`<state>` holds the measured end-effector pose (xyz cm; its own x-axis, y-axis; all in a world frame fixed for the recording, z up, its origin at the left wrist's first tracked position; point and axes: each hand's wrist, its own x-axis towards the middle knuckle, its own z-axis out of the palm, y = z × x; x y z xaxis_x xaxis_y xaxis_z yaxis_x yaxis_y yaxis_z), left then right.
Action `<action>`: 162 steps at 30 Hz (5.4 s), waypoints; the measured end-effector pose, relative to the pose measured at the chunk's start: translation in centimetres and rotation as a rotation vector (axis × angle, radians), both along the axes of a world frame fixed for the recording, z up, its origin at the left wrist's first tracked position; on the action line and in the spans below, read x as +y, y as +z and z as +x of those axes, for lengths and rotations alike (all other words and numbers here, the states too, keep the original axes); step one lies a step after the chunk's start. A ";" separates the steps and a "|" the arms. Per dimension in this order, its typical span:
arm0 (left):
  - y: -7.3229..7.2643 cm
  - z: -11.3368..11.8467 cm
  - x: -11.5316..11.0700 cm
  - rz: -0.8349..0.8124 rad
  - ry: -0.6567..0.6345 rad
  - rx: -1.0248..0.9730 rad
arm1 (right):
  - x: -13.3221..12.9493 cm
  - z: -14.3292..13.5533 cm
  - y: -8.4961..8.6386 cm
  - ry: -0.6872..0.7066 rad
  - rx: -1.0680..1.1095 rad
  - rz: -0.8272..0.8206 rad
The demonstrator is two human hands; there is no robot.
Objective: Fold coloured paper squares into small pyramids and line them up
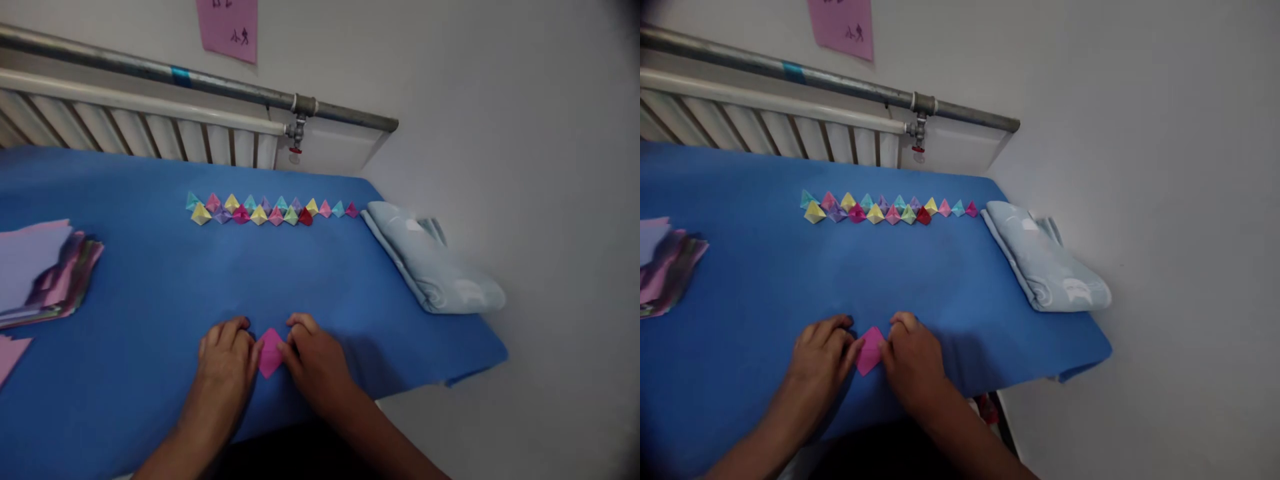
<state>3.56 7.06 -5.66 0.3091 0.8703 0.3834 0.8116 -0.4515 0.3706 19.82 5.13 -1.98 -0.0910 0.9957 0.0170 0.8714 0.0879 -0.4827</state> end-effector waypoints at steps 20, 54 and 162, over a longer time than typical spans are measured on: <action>1.9 -1.6 0.6 -0.190 0.033 0.118 | -0.6 2.1 -0.4 0.053 0.094 0.135; 8.6 1.3 3.3 -0.995 -0.245 -0.321 | -0.8 4.4 -0.5 0.008 0.764 0.131; 1.2 1.5 -3.1 -0.118 -0.030 -0.187 | -2.3 2.8 -0.8 0.028 0.195 0.138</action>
